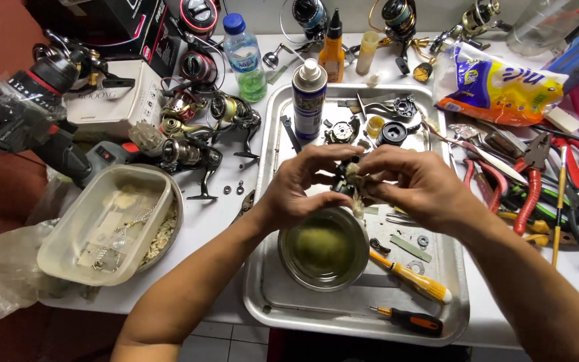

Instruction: Cleaning and reassembling the internal mechanical components of a fishing reel on a metal tray.

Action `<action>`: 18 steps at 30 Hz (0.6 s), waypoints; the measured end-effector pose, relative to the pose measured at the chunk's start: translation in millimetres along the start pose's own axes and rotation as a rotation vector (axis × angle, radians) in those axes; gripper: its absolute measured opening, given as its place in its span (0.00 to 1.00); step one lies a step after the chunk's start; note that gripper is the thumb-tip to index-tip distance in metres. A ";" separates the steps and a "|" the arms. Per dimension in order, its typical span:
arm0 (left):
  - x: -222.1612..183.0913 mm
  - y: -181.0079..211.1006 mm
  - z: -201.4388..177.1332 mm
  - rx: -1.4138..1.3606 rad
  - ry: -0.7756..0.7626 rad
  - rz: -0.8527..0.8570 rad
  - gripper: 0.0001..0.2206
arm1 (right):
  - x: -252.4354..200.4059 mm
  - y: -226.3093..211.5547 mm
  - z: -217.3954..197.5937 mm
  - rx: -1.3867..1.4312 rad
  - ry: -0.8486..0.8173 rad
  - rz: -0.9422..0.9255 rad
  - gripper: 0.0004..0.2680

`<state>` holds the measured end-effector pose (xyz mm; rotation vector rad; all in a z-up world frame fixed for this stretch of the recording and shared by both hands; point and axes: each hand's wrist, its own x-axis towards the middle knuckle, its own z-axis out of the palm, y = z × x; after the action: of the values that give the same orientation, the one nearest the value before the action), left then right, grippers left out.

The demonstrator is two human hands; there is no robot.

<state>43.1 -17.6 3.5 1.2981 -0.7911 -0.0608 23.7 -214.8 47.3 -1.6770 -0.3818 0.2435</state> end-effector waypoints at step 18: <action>-8.8 -3.6 -2.4 0.039 -0.050 0.042 0.25 | 3.3 2.8 11.6 -0.527 0.020 -0.385 0.03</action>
<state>39.3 -12.5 -4.1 1.3202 -0.8658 -0.0445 22.7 -203.2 43.1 -2.0702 -0.7922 -0.1774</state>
